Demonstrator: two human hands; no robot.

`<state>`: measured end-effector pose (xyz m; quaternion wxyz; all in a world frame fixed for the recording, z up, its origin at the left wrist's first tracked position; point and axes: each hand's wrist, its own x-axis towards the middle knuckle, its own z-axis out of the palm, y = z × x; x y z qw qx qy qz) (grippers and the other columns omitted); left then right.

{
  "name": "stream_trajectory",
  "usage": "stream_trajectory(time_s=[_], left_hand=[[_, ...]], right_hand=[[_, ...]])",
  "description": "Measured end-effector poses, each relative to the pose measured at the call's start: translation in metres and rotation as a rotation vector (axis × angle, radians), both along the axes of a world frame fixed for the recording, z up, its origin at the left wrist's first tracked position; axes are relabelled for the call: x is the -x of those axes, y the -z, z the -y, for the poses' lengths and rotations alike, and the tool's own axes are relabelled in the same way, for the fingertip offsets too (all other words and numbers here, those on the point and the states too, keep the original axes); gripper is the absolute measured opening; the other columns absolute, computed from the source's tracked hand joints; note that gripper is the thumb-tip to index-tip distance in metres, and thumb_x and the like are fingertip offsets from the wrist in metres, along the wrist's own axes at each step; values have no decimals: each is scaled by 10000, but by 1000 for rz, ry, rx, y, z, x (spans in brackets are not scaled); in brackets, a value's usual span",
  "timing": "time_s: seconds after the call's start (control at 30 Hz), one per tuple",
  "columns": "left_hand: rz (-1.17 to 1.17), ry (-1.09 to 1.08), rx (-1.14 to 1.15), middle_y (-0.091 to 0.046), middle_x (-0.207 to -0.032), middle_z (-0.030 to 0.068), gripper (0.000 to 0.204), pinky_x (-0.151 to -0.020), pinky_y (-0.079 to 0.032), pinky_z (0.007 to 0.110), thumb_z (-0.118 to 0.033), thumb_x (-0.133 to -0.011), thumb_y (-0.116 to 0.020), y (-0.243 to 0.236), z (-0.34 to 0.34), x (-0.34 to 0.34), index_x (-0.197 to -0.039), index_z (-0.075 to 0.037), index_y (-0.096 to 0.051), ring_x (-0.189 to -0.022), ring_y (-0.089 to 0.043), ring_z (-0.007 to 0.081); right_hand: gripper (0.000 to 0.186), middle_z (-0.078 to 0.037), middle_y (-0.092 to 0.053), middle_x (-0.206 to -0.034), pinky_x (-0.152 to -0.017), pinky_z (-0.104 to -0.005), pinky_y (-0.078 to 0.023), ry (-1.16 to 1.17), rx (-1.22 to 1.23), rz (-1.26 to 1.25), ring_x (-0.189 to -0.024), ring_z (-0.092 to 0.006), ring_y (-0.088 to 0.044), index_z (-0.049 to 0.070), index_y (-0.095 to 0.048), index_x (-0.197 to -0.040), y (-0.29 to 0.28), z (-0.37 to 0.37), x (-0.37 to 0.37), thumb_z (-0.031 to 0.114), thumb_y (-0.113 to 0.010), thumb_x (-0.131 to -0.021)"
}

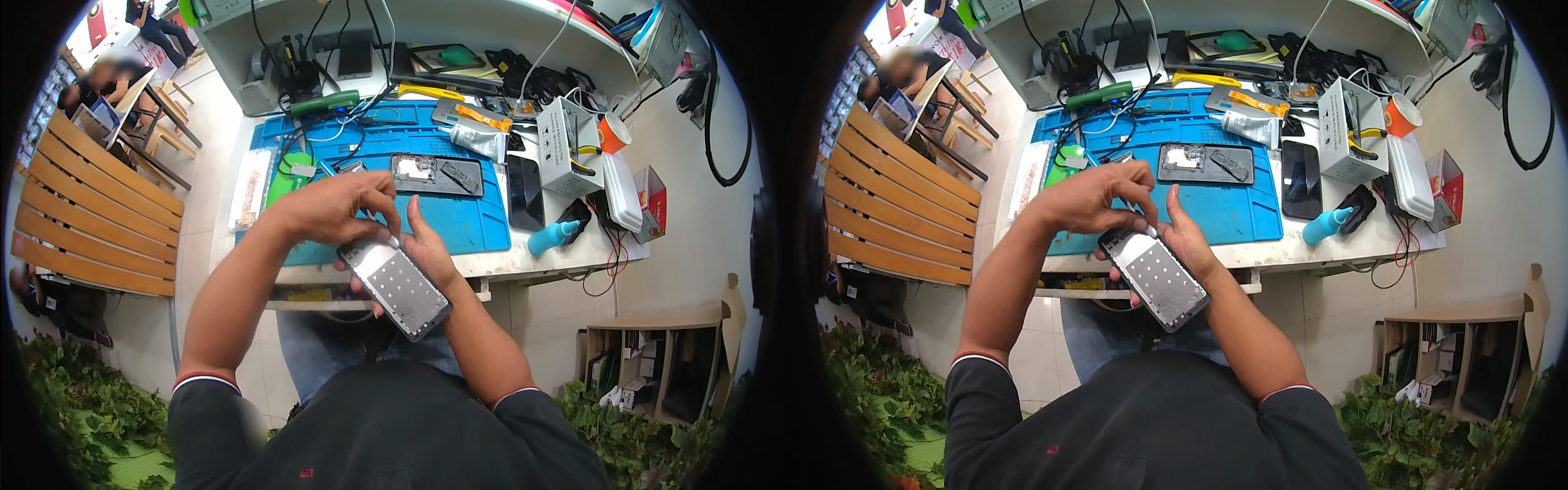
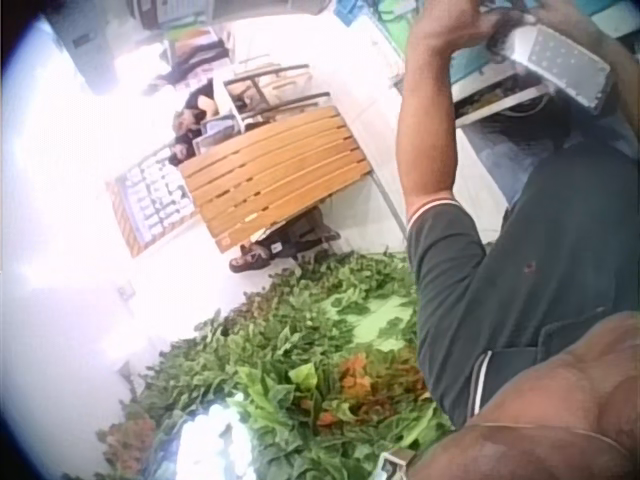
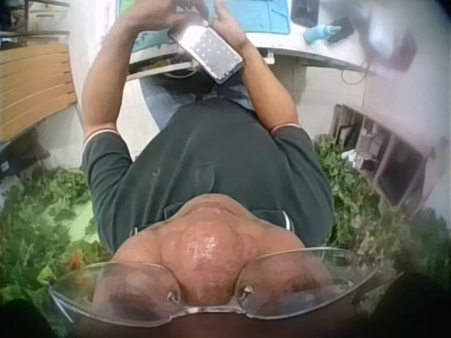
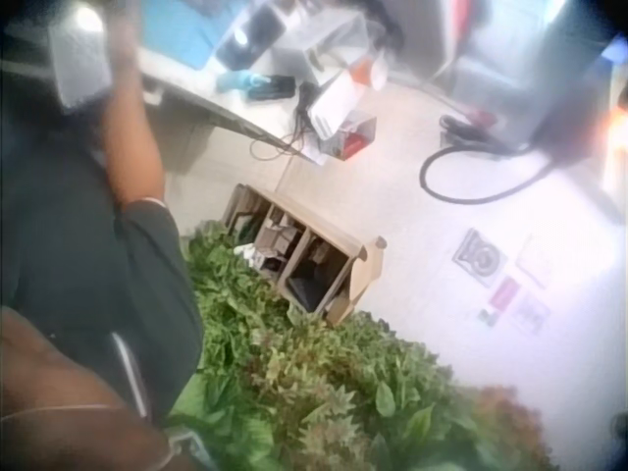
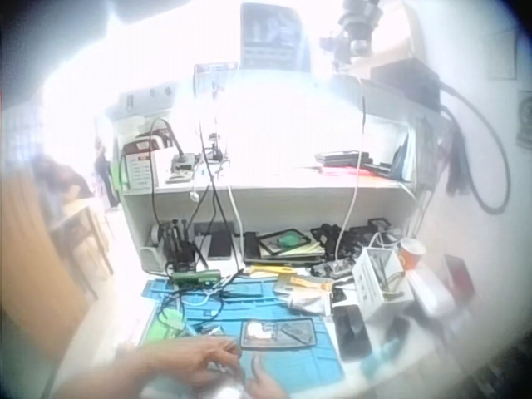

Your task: The person prepares a mobile phone for screen replacement by applying liquid from a small bottle to the edges and using a thin tool to separate the screen from the frame. They then handle the detached screen and use a charging cable to test the device.

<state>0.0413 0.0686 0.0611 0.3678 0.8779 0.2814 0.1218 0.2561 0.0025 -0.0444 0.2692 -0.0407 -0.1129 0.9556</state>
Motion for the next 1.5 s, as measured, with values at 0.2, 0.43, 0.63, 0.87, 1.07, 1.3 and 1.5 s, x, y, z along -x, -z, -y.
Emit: stream_trajectory(time_s=[0.2, 0.43, 0.63, 0.87, 1.07, 1.3, 1.5], left_hand=[[-2, 6, -45, -599, -1035, 60, 204, -909, -506, 405, -122, -887, -947, -6, 1, 2, -1085, -155, -909, -1035, -631, 263], [20, -19, -95, -614, -1038, 75, 223, -899, -520, 413, -43, -861, -926, -5, 10, -4, -1064, -131, -896, -1031, -651, 279], [15, -130, -131, -566, -981, 55, 224, -900, -512, 415, -42, -845, -936, -9, 3, 10, -1047, -128, -895, -995, -601, 261], [119, 61, -260, -697, -1042, 98, 226, -887, -557, 469, -59, -853, -910, -6, 45, -38, -1060, -146, -886, -1021, -709, 352], [99, 77, -340, -684, -1106, 93, 238, -876, -577, 455, -69, -902, -898, -9, 88, -45, -1126, -122, -837, -1024, -718, 362], [183, -545, -238, -720, -1037, 97, 139, -827, -569, 391, -36, -1016, -838, -17, 110, 2, -1145, -20, -790, -930, -728, 281], [364, -834, -20, -634, -938, -12, 132, -730, -477, 270, -79, -1100, -787, 26, 151, 2, -1204, 1, -773, -808, -557, 83]], right_hand=[[1162, -378, -670, -1414, -659, -624, -720, 36, -19, 14, -1045, -458, -823, 43, -457, -1690, -4, 0, 3, 981, -221, -1047], [1132, -355, -682, -1421, -627, -599, -723, 72, -61, 71, -1043, -452, -827, 44, -457, -1696, -3, 3, 3, 958, -236, -1065], [1119, -360, -688, -1411, -635, -624, -729, 56, -28, 52, -1037, -462, -830, 14, -484, -1665, -3, -2, 6, 937, -242, -1080], [1014, -265, -746, -1357, -981, -510, -707, 398, -258, 430, -1197, -386, -795, -13, -551, -1601, 8, -6, 2, 843, -246, -1152], [1003, -220, -741, -1412, -1122, -470, -628, 323, -102, 201, -1297, -306, -753, -23, -579, -1604, -10, 2, 8, 831, -303, -1157], [909, -234, -720, -1426, -986, -565, -670, 578, -110, 28, -1192, -375, -777, 172, -486, -1709, -16, 3, 9, 855, -309, -1137], [1129, -166, -749, -1265, -989, -502, -640, 988, -269, 59, -1068, -310, -758, 58, -546, -1615, -14, -15, 20, 999, -352, -1021]])
